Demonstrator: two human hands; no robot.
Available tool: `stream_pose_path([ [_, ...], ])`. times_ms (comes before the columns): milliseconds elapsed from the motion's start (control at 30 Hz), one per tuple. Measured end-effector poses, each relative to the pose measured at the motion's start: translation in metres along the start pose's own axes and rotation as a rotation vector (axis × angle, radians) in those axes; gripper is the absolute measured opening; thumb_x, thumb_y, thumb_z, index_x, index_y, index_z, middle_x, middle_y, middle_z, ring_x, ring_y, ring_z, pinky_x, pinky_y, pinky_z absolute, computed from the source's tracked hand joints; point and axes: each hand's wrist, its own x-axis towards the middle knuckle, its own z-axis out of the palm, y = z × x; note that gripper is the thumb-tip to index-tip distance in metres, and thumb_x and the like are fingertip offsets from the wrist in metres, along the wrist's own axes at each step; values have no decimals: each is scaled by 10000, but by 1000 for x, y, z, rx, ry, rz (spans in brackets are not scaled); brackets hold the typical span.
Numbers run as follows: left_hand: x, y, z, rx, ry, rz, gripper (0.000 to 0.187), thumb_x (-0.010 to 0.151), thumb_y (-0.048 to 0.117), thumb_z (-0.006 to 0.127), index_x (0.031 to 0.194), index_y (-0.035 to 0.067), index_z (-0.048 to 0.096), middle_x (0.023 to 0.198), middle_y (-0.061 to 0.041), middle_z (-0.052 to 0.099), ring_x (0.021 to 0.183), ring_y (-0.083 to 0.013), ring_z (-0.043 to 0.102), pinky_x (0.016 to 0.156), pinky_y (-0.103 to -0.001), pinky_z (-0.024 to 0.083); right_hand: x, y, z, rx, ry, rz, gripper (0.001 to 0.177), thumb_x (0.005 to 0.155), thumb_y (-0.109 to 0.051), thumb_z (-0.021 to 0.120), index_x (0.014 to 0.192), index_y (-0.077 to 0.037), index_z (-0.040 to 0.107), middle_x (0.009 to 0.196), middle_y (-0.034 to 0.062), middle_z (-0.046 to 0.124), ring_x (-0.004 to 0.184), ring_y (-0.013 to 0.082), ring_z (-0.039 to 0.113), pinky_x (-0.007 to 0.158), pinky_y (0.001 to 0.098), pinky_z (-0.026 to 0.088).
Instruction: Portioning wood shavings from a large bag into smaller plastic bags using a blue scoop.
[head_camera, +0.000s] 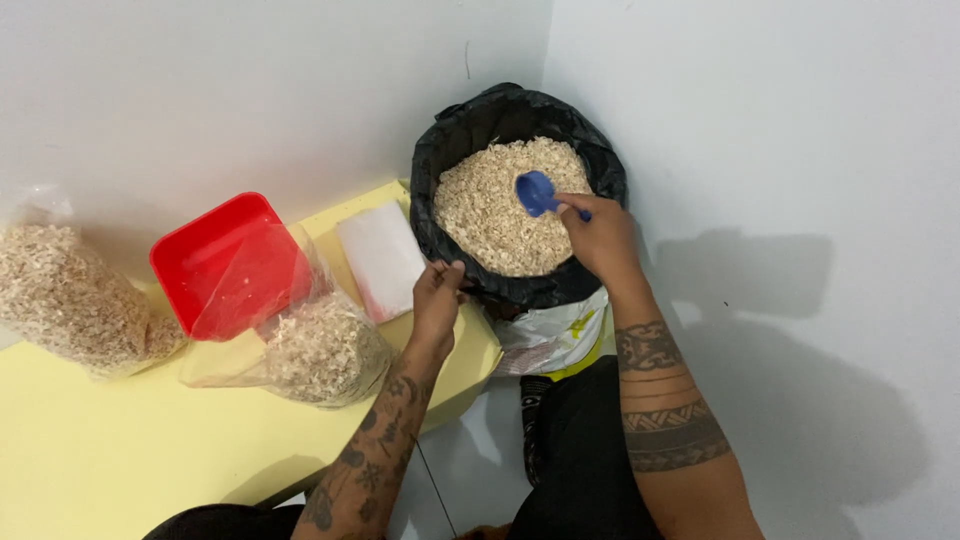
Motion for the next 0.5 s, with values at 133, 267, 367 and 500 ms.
stream_pose_path([
  [133, -31, -11, -3, 23, -13, 3, 178, 1058, 183, 593, 1108, 12, 592, 990, -66, 548, 960, -194, 555, 795, -302, 466, -18, -18, 7, -5, -91, -103, 260, 994, -211, 644, 1210, -191, 788, 1061, 192, 762, 1041, 449, 693, 816, 487, 559],
  [267, -46, -34, -7, 34, -50, 13, 157, 1063, 177, 581, 1066, 21, 561, 961, -80, 498, 932, -203, 532, 785, -331, 463, -34, -32, 8, -26, -257, -150, 284, 987, -165, 625, 1233, -181, 767, 1112, 185, 760, 1006, 440, 715, 824, 493, 569],
  [367, -58, -35, -12, 32, -87, 4, 164, 1071, 180, 569, 1095, 18, 559, 969, -76, 493, 941, -200, 552, 777, -331, 474, -45, -42, 13, -77, -395, -192, 313, 981, -120, 603, 1253, -163, 752, 1236, 198, 727, 998, 459, 717, 848, 524, 572],
  [500, -65, -28, -13, 24, -112, -3, 187, 1069, 191, 573, 1141, 19, 557, 982, -46, 479, 970, -178, 567, 779, -308, 473, -68, -73, 6, -201, -557, -203, 334, 982, -63, 574, 1282, -48, 721, 1226, 284, 712, 1118, 544, 654, 952, 626, 534],
])
